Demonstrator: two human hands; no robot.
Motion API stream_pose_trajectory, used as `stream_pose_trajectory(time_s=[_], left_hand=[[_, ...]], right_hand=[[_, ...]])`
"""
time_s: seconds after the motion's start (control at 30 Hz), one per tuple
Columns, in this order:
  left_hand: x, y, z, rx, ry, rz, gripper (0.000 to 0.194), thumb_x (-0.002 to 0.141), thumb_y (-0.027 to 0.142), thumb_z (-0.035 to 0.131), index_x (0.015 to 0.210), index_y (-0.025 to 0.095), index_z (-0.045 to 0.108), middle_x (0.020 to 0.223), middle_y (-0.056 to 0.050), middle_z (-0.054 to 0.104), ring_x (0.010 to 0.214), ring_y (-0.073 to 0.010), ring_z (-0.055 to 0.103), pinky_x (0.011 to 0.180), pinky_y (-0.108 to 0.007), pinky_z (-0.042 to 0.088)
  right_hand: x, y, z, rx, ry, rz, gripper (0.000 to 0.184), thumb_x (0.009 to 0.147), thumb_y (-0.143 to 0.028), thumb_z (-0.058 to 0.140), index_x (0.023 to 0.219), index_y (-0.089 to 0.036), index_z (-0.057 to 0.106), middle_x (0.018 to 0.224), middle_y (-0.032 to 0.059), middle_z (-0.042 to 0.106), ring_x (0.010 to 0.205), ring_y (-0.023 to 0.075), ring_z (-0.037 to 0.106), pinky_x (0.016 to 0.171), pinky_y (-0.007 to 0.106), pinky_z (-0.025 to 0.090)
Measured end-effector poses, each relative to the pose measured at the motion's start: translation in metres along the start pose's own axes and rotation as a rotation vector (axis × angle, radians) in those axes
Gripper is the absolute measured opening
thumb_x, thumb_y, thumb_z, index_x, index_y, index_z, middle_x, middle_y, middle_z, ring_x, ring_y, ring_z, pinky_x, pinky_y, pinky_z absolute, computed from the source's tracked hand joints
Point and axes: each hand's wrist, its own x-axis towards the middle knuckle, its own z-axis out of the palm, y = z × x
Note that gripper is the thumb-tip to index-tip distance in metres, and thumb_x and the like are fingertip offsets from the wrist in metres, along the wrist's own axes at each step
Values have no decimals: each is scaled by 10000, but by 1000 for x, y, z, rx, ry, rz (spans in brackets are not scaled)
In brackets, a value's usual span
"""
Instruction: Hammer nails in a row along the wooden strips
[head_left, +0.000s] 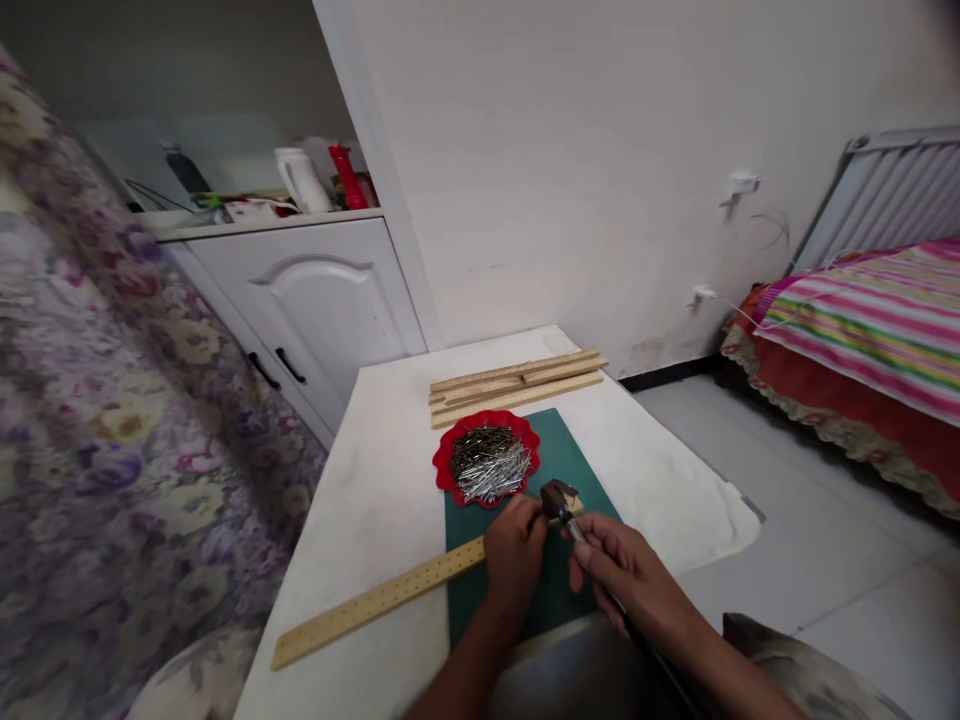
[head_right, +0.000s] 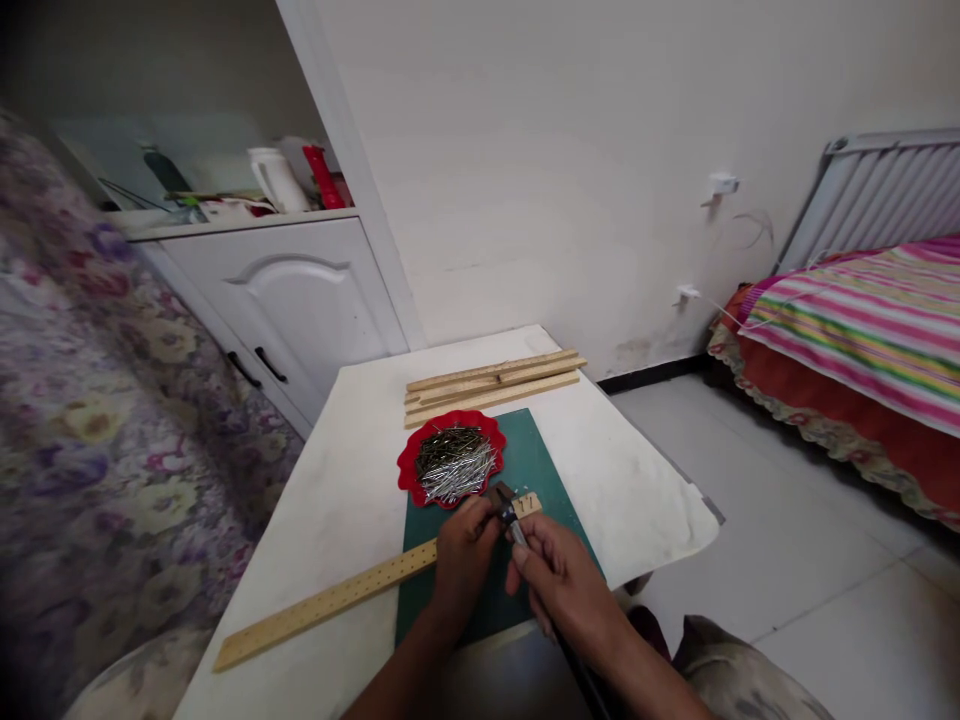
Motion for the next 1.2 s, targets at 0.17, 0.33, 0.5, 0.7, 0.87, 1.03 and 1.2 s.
stream_pose_trajectory(time_s=[0.17,0.33,0.5,0.7,0.87,1.03,1.2], left_hand=[[-1,0,0,7,8,-13,172,800,159,464,685,180,589,715,15,566,670,-108,525,615,-220,350],[-1,-3,3,1,22,-16,175,794,138,455,683,178,585,694,22,548,662,-104,520,604,-213,348],[-5,0,1,-10,-12,3,173,805,140,462,722,182,608,733,8,564,696,-112,538,633,-219,381],[-7,0,-31,14,21,33,138,839,210,484,849,198,621,836,-25,622,782,-149,574,702,-253,435],[23,-21,-67,204,182,24,195,881,219,418,925,201,608,914,-34,624,884,-160,572,788,-267,436],[56,-32,-74,528,-44,-60,199,871,224,439,858,209,637,921,-37,629,905,-169,573,764,-259,422],[64,-29,-70,669,-166,-152,180,859,239,456,870,231,636,958,-28,640,923,-168,578,700,-237,398]], right_hand=[[-1,0,2,-18,1,12,218,889,-406,458,886,-190,485,685,-38,604,293,12,358,299,147,206],[-1,3,2,-13,0,23,231,884,-418,467,898,-188,488,678,-43,599,285,7,353,301,149,200],[-1,2,1,12,2,28,247,880,-432,470,902,-187,487,686,-32,607,285,6,342,304,154,196],[5,2,-8,31,76,-19,229,888,-409,480,858,-182,495,680,-32,591,295,0,352,309,144,198],[10,1,-12,55,122,-47,240,881,-414,494,826,-181,503,675,-31,582,304,3,352,316,153,209],[13,-1,-10,61,113,-49,244,881,-414,498,833,-175,516,669,-31,585,295,-6,341,310,146,198],[13,1,-9,51,102,-36,248,884,-414,493,813,-176,510,664,-36,579,296,-7,347,310,142,196]])
